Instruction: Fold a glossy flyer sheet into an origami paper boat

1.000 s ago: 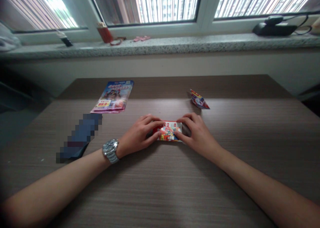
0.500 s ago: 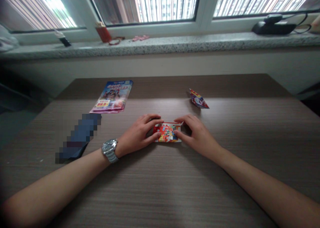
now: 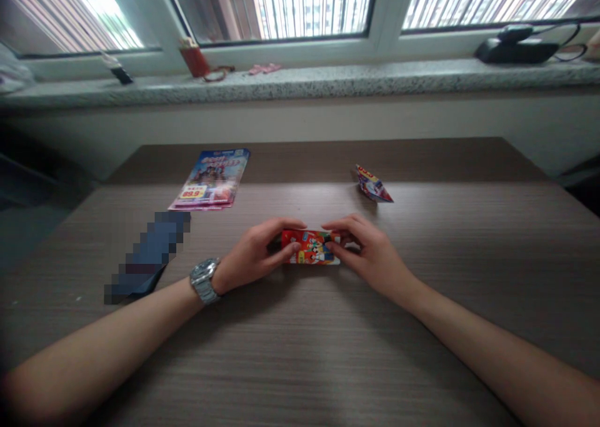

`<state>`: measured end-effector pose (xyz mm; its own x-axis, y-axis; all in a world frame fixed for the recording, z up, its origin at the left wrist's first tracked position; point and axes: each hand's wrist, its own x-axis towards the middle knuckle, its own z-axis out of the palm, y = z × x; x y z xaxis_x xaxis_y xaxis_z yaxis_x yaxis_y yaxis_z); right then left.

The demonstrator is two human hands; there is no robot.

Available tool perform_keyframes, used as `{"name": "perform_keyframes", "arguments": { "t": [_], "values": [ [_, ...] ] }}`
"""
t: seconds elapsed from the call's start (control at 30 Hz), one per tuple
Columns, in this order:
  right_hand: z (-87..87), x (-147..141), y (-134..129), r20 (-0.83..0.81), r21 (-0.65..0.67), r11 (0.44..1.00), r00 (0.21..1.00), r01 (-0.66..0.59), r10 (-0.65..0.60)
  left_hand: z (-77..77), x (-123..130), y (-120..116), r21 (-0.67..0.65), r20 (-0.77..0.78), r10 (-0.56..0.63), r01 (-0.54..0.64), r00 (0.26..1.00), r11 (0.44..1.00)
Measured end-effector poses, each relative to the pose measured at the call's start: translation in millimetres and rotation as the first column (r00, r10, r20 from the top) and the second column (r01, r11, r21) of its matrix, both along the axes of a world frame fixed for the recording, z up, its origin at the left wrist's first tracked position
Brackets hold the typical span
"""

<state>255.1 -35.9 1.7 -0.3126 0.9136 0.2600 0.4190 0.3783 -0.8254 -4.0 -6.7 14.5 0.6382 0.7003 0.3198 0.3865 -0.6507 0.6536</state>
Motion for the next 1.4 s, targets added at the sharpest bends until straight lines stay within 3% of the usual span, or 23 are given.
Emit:
{"name": "perform_keyframes", "arguments": {
  "t": [0.17,0.33,0.43,0.9,1.4],
  "values": [
    [-0.9,-1,-2,-0.061,-0.042,0.999,0.998,0.021,-0.024,-0.4,4,-5,-0.073,0.116,0.039,-0.030,0.992,0.997],
    [2.1,-3,-2,-0.196,-0.212,0.977,0.977,0.038,-0.080,-6.3,4,-3,-0.138,0.184,0.093,-0.068,0.979,0.988],
    [4.3,-3,-1,-0.177,-0.264,0.962,0.978,0.065,-0.114,-8.3,4,-3,-0.165,0.201,0.106,-0.073,0.974,0.984],
    [0.4,-2,-1,-0.058,-0.218,0.968,0.988,0.125,-0.141,-9.2,3,-1,-0.206,0.147,0.132,-0.101,0.980,0.973],
    [-2.7,-3,-1,-0.128,-0.234,0.964,0.979,0.126,-0.159,-9.1,3,1,-0.260,0.154,0.136,-0.093,0.979,0.961]
  ]
}}
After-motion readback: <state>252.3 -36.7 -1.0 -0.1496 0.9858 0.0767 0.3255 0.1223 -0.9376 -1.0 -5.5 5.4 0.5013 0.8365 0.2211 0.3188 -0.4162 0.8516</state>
